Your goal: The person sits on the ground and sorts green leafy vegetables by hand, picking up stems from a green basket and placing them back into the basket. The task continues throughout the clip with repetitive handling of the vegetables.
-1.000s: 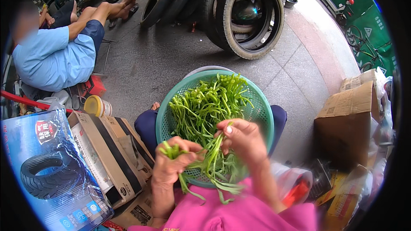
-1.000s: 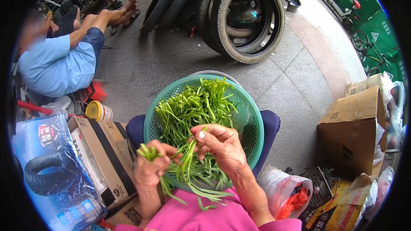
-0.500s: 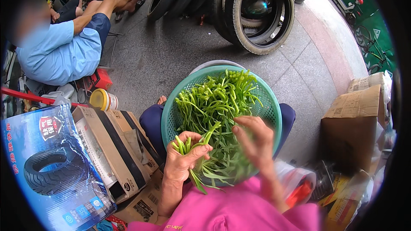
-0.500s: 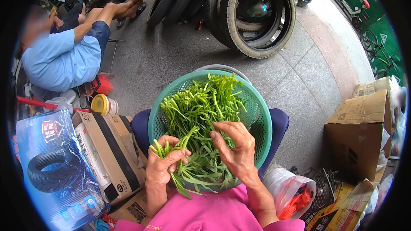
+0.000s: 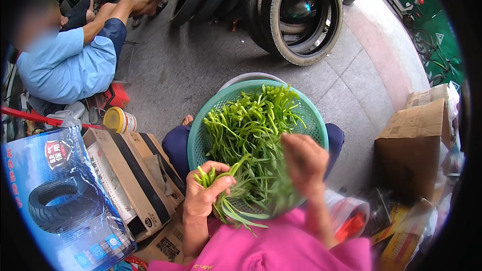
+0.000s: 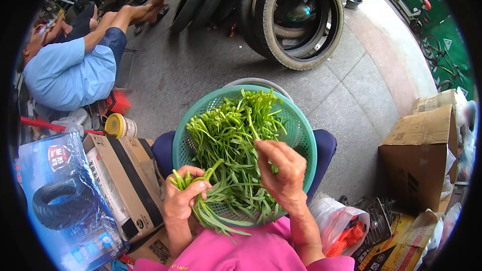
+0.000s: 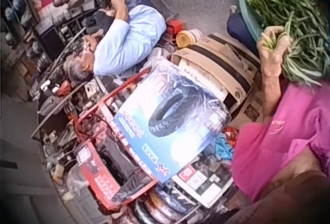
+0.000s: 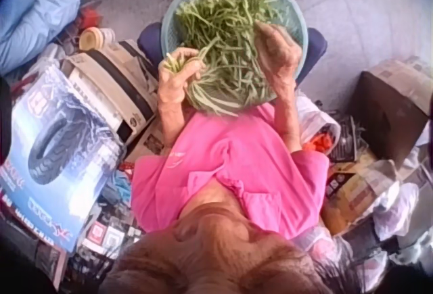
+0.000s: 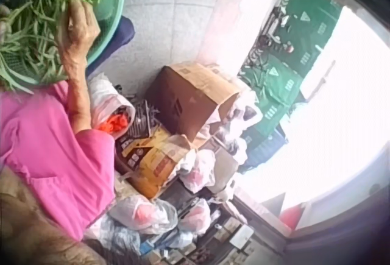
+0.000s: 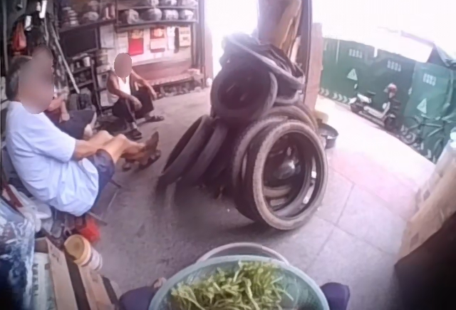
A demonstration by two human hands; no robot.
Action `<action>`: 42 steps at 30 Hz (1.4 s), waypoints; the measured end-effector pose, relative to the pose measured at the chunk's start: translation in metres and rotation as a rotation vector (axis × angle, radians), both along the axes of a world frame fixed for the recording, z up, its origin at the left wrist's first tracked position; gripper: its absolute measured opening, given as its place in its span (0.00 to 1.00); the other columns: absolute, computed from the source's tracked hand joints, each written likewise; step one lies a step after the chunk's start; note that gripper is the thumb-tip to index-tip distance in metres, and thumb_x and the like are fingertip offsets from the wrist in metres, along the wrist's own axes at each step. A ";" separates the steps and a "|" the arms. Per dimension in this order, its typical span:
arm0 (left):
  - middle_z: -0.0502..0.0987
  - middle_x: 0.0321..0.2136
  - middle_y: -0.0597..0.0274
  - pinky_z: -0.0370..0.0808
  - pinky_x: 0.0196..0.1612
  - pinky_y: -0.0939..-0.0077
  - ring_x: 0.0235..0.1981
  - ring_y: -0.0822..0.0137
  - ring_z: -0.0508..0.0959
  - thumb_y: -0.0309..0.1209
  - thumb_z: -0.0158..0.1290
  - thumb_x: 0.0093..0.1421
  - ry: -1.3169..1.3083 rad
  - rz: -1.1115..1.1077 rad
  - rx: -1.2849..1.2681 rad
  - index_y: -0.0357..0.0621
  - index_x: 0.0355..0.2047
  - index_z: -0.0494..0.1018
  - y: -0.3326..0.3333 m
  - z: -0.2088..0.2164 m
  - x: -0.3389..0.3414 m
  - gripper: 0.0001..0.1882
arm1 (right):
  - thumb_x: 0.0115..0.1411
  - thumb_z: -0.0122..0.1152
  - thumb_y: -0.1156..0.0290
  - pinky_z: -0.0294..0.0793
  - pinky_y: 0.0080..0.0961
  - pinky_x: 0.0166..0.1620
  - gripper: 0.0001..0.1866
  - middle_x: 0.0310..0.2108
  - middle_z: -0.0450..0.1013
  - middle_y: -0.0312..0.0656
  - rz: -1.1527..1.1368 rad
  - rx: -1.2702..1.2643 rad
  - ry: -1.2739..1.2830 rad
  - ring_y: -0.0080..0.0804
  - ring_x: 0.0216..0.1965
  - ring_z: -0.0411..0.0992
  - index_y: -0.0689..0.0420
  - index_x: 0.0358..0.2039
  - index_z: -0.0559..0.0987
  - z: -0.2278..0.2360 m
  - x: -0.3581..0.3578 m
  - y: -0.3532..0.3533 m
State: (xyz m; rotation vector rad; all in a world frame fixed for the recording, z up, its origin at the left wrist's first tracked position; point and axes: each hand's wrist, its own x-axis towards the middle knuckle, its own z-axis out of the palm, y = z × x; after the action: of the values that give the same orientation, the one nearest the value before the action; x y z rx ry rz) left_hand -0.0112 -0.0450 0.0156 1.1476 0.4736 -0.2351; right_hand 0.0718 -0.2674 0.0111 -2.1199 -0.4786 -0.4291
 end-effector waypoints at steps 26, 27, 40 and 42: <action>0.81 0.29 0.61 0.78 0.31 0.83 0.27 0.74 0.81 0.21 0.61 0.58 -0.133 0.008 0.221 0.33 0.37 0.76 -0.011 0.021 0.003 0.08 | 0.41 0.67 0.71 0.69 0.48 0.55 0.23 0.39 0.74 0.43 0.635 -0.340 -0.370 0.41 0.47 0.70 0.61 0.41 0.79 0.038 0.030 0.023; 0.81 0.28 0.63 0.76 0.31 0.85 0.27 0.78 0.79 0.21 0.61 0.58 -0.150 -0.021 0.228 0.34 0.37 0.77 -0.011 0.023 0.003 0.07 | 0.40 0.64 0.68 0.68 0.48 0.56 0.20 0.34 0.73 0.41 0.617 -0.374 -0.424 0.40 0.46 0.69 0.62 0.37 0.79 0.033 0.026 0.025; 0.82 0.26 0.63 0.76 0.31 0.84 0.27 0.78 0.80 0.24 0.60 0.60 -0.239 -0.228 0.274 0.33 0.40 0.78 -0.018 0.017 0.003 0.10 | 0.36 0.65 0.81 0.73 0.32 0.38 0.11 0.23 0.72 0.39 0.415 0.061 -0.072 0.36 0.30 0.73 0.58 0.25 0.78 0.014 0.005 0.026; 0.82 0.26 0.62 0.76 0.31 0.83 0.27 0.77 0.80 0.24 0.59 0.60 -0.193 -0.249 0.210 0.32 0.41 0.78 -0.021 0.013 0.001 0.10 | 0.43 0.60 0.84 0.72 0.25 0.37 0.07 0.24 0.73 0.38 0.224 0.242 0.116 0.30 0.30 0.73 0.59 0.25 0.78 0.010 0.003 0.021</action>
State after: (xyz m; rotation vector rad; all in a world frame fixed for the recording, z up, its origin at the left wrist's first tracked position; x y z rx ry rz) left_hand -0.0100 -0.0665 0.0281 1.4215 0.1860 -0.2921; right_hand 0.0748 -0.2460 0.0210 -1.8228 -0.5601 -0.2217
